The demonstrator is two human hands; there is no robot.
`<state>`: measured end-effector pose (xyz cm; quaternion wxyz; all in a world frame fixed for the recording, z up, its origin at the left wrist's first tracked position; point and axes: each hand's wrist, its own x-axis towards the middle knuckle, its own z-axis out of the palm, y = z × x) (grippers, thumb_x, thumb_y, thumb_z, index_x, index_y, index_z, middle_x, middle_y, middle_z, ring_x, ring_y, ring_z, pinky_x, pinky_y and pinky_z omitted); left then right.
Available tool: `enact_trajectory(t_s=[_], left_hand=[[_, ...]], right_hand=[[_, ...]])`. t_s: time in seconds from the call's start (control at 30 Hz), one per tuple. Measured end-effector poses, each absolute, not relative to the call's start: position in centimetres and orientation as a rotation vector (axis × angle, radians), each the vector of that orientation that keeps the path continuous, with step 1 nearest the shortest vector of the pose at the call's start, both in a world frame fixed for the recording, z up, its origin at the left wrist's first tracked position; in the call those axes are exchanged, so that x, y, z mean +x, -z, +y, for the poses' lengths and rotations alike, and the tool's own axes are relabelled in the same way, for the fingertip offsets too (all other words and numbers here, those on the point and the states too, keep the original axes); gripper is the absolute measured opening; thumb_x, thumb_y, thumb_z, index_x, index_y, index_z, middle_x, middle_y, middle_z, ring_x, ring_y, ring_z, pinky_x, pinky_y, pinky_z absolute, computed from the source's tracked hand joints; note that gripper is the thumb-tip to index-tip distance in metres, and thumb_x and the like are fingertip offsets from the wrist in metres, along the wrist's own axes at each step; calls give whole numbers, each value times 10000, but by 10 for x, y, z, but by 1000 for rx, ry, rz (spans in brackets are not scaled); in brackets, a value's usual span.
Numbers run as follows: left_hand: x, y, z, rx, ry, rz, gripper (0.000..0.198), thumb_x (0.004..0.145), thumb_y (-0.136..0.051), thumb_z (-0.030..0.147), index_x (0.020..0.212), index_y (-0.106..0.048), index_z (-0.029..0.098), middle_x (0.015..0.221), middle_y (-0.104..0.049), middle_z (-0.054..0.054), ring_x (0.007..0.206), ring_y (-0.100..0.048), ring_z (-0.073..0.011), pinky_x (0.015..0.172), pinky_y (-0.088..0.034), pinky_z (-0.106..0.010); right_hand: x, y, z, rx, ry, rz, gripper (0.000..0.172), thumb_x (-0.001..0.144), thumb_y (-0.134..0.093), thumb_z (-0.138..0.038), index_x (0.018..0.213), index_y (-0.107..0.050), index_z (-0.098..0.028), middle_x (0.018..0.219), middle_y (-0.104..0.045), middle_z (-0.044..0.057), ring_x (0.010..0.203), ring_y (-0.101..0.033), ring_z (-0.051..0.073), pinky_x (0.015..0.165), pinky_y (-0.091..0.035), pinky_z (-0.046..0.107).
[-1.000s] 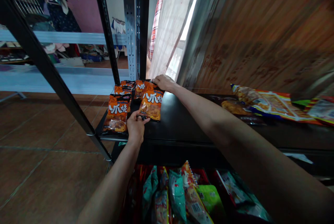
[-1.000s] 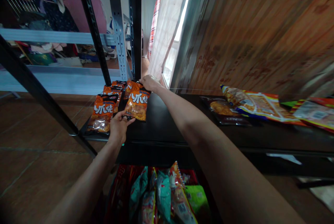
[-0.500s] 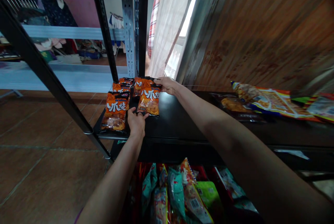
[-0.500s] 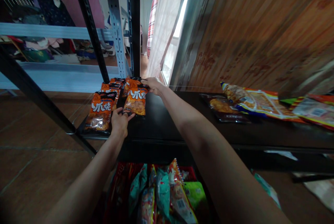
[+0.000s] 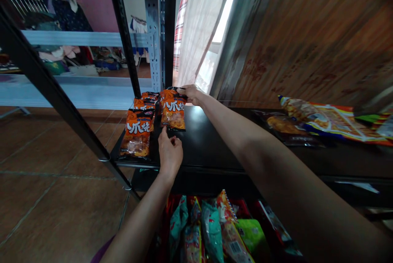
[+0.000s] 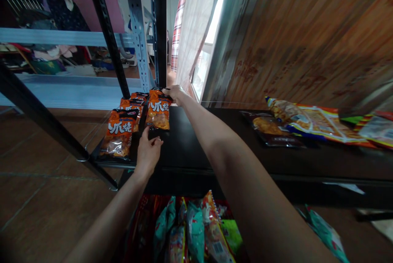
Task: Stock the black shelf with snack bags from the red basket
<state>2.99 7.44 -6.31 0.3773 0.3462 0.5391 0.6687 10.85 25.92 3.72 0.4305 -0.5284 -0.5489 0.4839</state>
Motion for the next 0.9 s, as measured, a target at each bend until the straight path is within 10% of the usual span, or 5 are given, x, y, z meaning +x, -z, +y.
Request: enact_trajectory(t_s=[0.33, 0.9], left_hand=[[23, 57, 69, 1695, -1559, 1870, 390, 743, -541, 83, 1117, -616, 164, 1390, -443, -143, 1383, -265, -310, 1114, -243, -513], [23, 66, 80, 1943, -1166, 2118, 507, 805, -498, 161, 1311, -494, 129, 1463, -384, -152, 1378, -276, -341, 1077, -334, -505]], right_hand=[[90, -23, 269, -1317, -1273, -1441, 181, 728, -749, -211, 664, -593, -143, 495, -551, -37, 467, -517, 72, 532, -508, 210], [85, 9, 301, -1222, -1011, -1560, 115, 700, -723, -246, 729, -702, -136, 592, -640, -13, 561, -572, 95, 565, -483, 195]])
